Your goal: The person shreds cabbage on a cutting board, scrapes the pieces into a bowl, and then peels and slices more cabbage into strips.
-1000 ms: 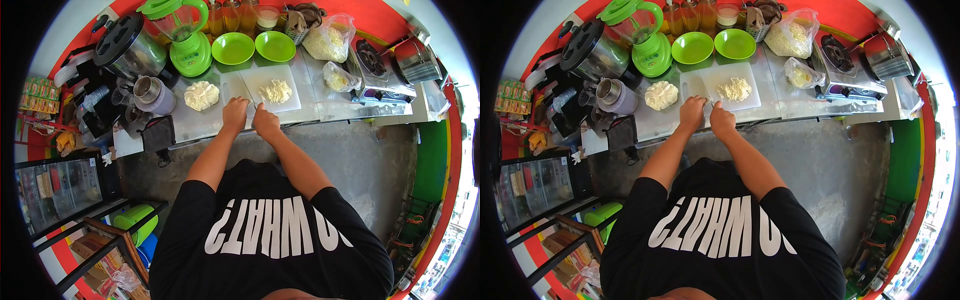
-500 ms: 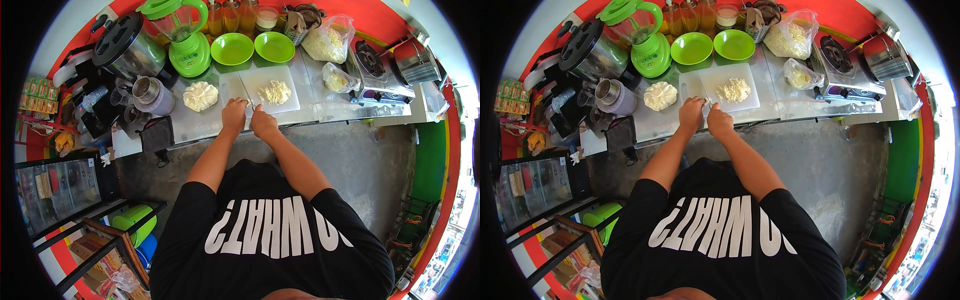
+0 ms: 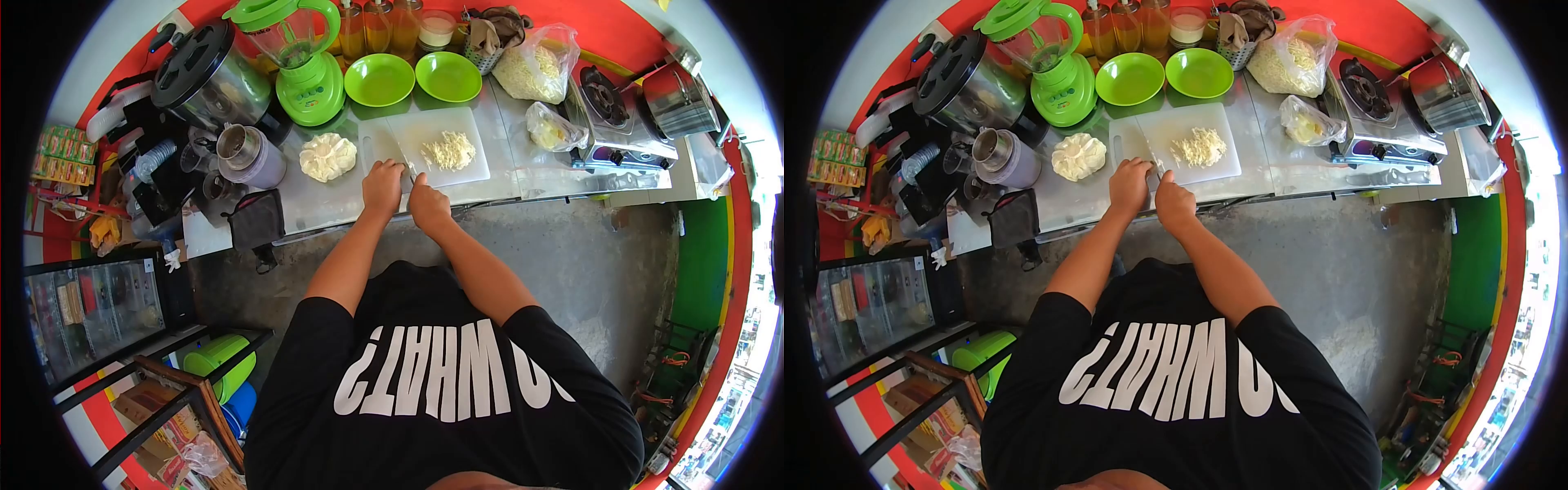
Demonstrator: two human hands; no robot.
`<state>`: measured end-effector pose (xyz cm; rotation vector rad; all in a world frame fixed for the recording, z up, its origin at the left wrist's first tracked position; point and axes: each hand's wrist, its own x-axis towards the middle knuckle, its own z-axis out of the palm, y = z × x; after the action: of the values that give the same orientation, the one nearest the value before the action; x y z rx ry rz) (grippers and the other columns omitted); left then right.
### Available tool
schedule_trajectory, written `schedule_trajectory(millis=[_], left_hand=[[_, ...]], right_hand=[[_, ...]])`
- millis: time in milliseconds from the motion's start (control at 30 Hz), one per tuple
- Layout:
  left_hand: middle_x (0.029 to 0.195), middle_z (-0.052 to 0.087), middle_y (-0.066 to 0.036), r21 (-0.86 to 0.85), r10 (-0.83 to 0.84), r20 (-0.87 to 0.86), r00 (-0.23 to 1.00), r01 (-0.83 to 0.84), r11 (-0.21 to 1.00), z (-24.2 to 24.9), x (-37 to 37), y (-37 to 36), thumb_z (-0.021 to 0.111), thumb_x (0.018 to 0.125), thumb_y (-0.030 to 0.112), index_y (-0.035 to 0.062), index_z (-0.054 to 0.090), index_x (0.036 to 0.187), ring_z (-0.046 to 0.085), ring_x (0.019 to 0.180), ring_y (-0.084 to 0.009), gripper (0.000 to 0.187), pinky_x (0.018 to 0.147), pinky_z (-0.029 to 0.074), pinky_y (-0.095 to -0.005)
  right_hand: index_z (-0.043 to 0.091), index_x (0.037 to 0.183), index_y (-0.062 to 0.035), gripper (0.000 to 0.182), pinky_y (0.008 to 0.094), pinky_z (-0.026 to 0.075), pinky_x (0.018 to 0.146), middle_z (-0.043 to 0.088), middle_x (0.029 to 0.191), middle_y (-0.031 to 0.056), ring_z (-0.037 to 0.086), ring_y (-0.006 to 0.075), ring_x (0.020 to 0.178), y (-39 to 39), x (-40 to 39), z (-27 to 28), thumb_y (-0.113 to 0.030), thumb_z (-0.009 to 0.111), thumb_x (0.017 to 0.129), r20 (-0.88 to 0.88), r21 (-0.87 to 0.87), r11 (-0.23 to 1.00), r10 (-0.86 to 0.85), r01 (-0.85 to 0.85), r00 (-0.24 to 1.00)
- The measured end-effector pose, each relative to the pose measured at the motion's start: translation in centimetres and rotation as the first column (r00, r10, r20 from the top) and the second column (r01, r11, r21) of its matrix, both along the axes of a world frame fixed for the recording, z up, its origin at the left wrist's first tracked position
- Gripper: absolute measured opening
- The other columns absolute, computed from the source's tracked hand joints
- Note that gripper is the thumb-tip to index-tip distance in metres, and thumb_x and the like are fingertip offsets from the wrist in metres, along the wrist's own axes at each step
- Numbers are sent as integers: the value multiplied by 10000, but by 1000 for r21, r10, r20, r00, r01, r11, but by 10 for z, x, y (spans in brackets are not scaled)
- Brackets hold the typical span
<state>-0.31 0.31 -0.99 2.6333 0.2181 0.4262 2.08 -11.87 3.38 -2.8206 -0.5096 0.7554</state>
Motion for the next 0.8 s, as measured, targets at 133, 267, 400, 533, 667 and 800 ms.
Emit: schedule_trajectory(millis=[133,267,400,533,667,800], left_hand=[[936,673,-36,8,-5,-2,1000,5,1000,-2,0,1,587,799,-17,113,730,939,637,935,-287,238,727,571,-427],[936,675,-39,1,1,39,999,-1,1000,-3,0,0,588,801,-9,110,732,929,637,929,-289,227,727,568,-423],[943,680,-39,-14,3,-2,1000,-3,1000,1,0,0,588,801,-17,108,733,937,640,940,-292,235,742,571,-424],[947,683,-42,-3,2,-32,999,-2,1000,3,0,0,587,814,-14,106,733,935,640,946,-293,225,741,569,-427],[933,684,-46,-15,-1,11,1000,2,1000,0,0,1,593,826,-4,104,726,912,642,945,-296,192,729,563,-430],[908,691,-51,-29,13,-25,1000,-13,999,3,1,1,610,832,16,103,712,885,648,933,-299,144,718,558,-435]], right_hand=[[404,1205,28,375,443,583,886,716,1076,276,726,402,1010,1,9,5,-80,633,928,-5,3,1000,26,-26,1000],[405,1194,27,346,445,591,860,723,1046,274,728,399,1005,0,7,9,-81,612,939,30,5,999,46,-47,998],[406,1196,28,385,448,589,867,723,1048,271,729,398,1004,0,2,-8,-71,646,912,5,23,999,-41,41,999],[407,1198,31,363,453,588,867,718,1063,273,728,400,1003,1,10,2,-64,624,923,2,24,1000,16,-16,1000],[411,1189,31,303,456,594,847,720,1052,271,729,397,999,1,8,7,-81,570,957,23,21,998,56,-57,998],[416,1185,29,283,467,595,832,725,1028,267,732,400,981,0,0,-7,-89,548,964,44,33,999,6,-7,999]])
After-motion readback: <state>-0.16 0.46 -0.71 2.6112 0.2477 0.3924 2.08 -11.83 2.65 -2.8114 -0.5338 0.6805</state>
